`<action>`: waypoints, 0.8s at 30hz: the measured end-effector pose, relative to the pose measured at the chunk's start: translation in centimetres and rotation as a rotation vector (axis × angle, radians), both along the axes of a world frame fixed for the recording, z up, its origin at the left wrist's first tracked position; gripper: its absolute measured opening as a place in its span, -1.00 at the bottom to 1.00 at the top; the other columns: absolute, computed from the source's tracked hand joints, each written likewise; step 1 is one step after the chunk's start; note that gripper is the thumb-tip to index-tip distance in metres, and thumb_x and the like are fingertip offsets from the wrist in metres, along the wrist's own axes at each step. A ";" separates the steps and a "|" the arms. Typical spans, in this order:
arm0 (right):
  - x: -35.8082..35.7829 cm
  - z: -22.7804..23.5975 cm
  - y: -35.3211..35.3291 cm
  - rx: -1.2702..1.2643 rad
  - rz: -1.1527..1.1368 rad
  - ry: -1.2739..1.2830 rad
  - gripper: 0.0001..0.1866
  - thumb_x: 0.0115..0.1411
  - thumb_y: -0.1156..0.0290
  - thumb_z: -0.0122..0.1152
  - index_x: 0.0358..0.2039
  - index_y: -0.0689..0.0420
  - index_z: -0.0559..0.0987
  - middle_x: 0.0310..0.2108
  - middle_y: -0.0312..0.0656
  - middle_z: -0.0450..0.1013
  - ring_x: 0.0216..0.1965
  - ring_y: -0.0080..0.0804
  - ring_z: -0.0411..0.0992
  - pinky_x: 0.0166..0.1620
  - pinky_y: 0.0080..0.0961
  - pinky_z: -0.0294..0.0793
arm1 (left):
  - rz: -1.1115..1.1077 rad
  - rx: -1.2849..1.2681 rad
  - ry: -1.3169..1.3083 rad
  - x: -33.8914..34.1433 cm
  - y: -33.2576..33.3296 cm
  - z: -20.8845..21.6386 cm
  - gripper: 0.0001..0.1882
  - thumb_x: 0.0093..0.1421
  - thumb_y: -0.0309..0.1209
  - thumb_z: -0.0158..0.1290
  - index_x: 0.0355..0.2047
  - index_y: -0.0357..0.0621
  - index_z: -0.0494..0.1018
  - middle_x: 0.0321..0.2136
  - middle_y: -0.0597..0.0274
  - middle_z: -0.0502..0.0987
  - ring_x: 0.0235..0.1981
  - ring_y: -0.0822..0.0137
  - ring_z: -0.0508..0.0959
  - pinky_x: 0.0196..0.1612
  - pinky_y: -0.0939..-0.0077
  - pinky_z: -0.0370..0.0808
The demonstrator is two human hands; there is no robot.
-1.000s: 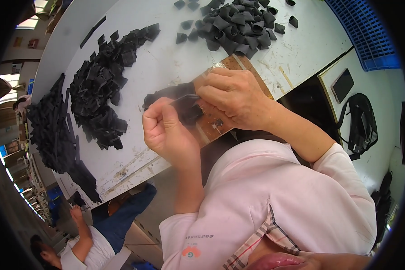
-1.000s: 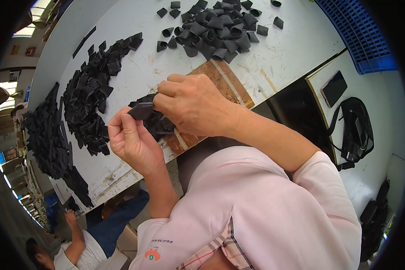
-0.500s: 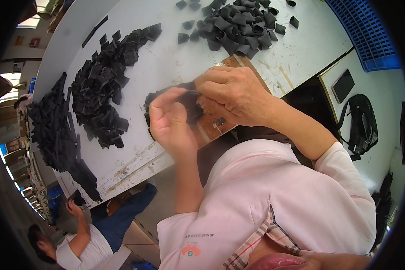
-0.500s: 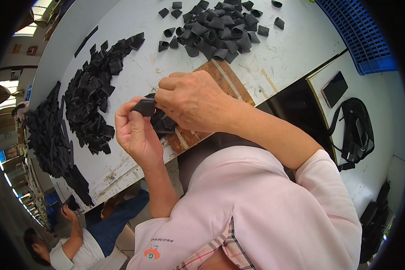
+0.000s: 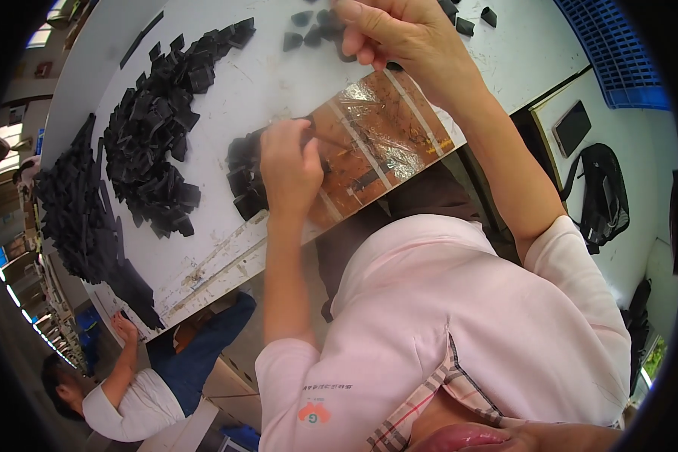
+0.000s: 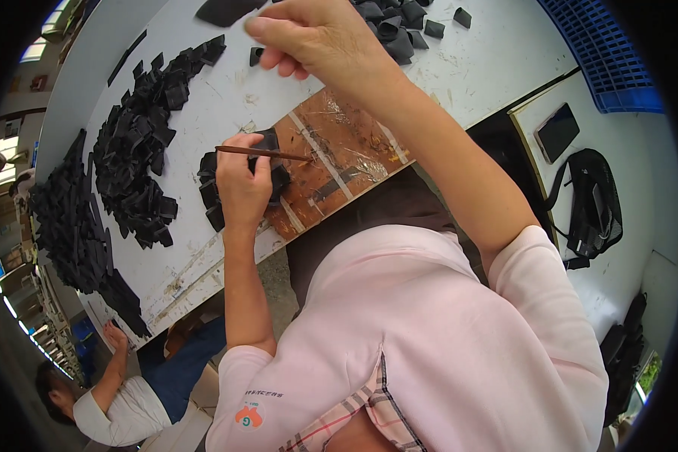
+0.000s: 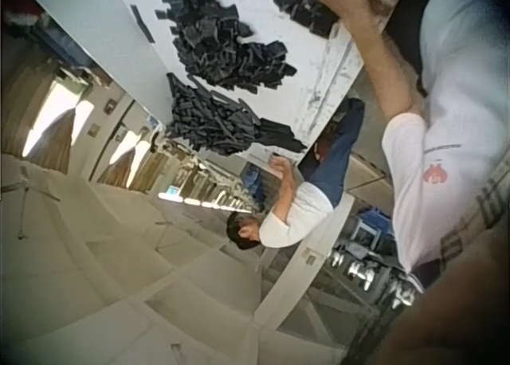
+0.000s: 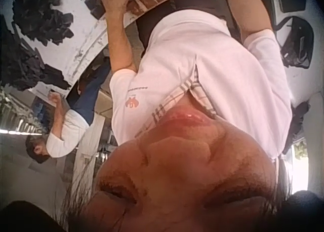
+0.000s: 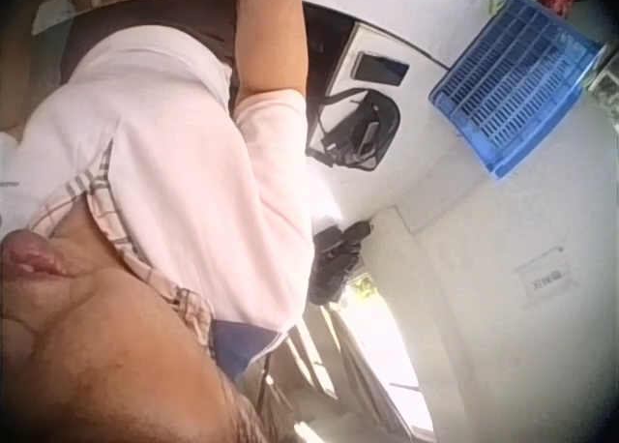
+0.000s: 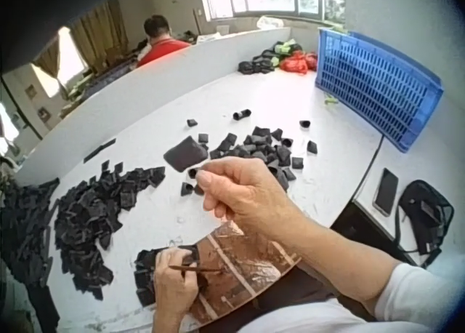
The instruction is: The recorder is assembling small black foam padding components by folding and adhering them to a base strip on a manufacturing table.
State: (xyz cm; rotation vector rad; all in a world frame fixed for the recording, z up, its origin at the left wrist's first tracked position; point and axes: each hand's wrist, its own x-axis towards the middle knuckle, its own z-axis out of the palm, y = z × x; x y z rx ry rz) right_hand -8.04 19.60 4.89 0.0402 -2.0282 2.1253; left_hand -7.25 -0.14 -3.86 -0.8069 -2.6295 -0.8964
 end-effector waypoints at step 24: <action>7.3 -6.7 -1.7 -0.009 0.296 -0.503 -0.80 0.09 0.42 -0.03 -0.45 0.31 0.47 -0.67 -0.28 0.38 -0.67 -0.66 0.30 -0.63 -0.72 0.27 | -0.099 -0.690 0.138 -1.5 0.4 -4.1 -0.98 -0.17 -0.51 -0.01 -0.66 -0.18 0.39 -0.62 0.10 0.42 -0.52 0.16 0.47 -0.47 0.38 0.42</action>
